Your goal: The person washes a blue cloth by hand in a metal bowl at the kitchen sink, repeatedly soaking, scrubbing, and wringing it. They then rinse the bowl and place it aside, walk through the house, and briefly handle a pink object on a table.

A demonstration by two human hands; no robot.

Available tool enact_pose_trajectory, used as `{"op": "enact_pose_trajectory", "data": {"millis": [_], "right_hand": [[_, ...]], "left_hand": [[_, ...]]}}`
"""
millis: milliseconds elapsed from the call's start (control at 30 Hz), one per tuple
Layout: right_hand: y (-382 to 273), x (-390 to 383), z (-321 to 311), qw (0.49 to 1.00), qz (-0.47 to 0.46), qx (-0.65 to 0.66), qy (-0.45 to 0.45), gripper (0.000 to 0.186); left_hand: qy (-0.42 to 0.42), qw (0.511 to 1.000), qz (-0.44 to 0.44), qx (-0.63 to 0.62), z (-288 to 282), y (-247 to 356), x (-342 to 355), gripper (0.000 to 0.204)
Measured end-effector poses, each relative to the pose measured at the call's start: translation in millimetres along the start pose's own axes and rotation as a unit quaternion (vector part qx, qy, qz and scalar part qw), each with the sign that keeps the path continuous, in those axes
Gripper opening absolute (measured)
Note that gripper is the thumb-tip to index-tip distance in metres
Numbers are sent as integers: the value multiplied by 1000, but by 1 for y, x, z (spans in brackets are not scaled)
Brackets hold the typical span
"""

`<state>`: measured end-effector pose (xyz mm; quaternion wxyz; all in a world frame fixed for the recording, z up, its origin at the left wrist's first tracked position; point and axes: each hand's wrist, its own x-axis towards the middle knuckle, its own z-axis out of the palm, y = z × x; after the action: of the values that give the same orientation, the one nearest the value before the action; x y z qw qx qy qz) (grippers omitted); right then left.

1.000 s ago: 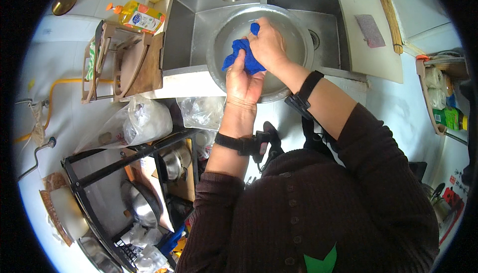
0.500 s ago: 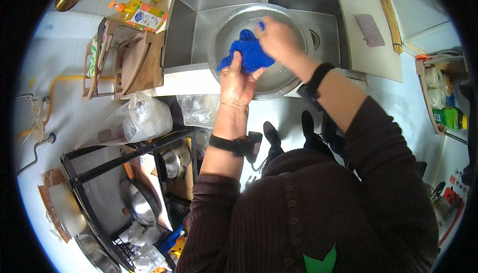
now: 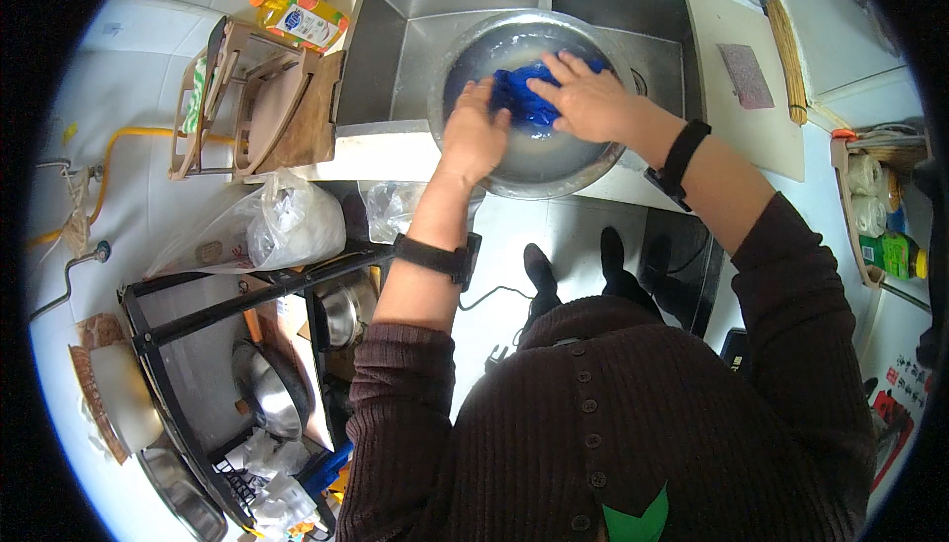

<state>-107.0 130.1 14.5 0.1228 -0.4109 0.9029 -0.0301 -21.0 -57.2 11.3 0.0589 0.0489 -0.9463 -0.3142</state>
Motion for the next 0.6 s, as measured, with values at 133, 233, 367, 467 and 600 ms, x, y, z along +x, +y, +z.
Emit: {"op": "enact_pose_trajectory", "data": {"millis": [133,233,367,467,600], "right_hand": [[-13,12,13,986,-4,-34,-163,72],[-13,20,20,976,-41,-72,-202,74],[-2,22,23,971,-87,-88,-206,73],[11,24,21,988,-113,-56,-87,60],[29,34,14,999,-43,17,-1,29]], "left_hand": [[-166,964,-19,206,17,7,5,69],[-304,912,-49,272,22,9,9,68],[-352,876,-53,324,21,9,11,61],[-348,882,-47,315,18,6,17,48],[-243,922,-33,299,18,-2,23,27]]}}
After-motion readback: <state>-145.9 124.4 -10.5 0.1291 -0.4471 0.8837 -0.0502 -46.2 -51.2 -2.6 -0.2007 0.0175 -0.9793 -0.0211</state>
